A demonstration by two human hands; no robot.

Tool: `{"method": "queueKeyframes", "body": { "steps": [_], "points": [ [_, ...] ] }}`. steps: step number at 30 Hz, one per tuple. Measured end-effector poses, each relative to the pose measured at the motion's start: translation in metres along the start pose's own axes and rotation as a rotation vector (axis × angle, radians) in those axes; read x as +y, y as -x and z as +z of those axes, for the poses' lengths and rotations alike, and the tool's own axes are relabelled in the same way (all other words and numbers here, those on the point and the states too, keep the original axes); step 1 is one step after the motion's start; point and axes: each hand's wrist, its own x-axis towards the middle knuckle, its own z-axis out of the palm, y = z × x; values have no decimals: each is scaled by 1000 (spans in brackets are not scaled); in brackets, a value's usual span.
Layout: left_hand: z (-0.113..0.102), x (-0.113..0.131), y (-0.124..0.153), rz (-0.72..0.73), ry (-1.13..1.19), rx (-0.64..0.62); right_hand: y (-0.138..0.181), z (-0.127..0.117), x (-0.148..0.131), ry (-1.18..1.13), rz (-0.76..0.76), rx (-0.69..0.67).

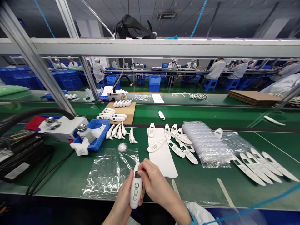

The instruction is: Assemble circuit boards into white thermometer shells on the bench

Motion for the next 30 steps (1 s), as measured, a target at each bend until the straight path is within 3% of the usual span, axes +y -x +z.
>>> {"method": "queueKeyframes", "body": {
  "steps": [3,6,12,15,18,22,26,30],
  "points": [
    [2,0,1,88,-102,12,1,3,2,-26,23,11],
    [0,-2,-2,190,-236,25,1,10,7,-218,120,2],
    [-7,-6,-7,209,-241,56,1,28,11,-553,220,49],
    [-14,0,-5,167,-182,135,-1,31,7,-534,260,43],
    [-25,11,-5,229,-82,280,-5,35,3,-401,231,58],
    [-37,25,-13,364,31,255,-15,44,-1,-326,173,-130],
    [-56,43,-24,535,-31,301,-57,35,1,-170,49,-149],
    [-106,65,-20,700,-212,518,-168,4,22,136,-105,-106]
  ]
}}
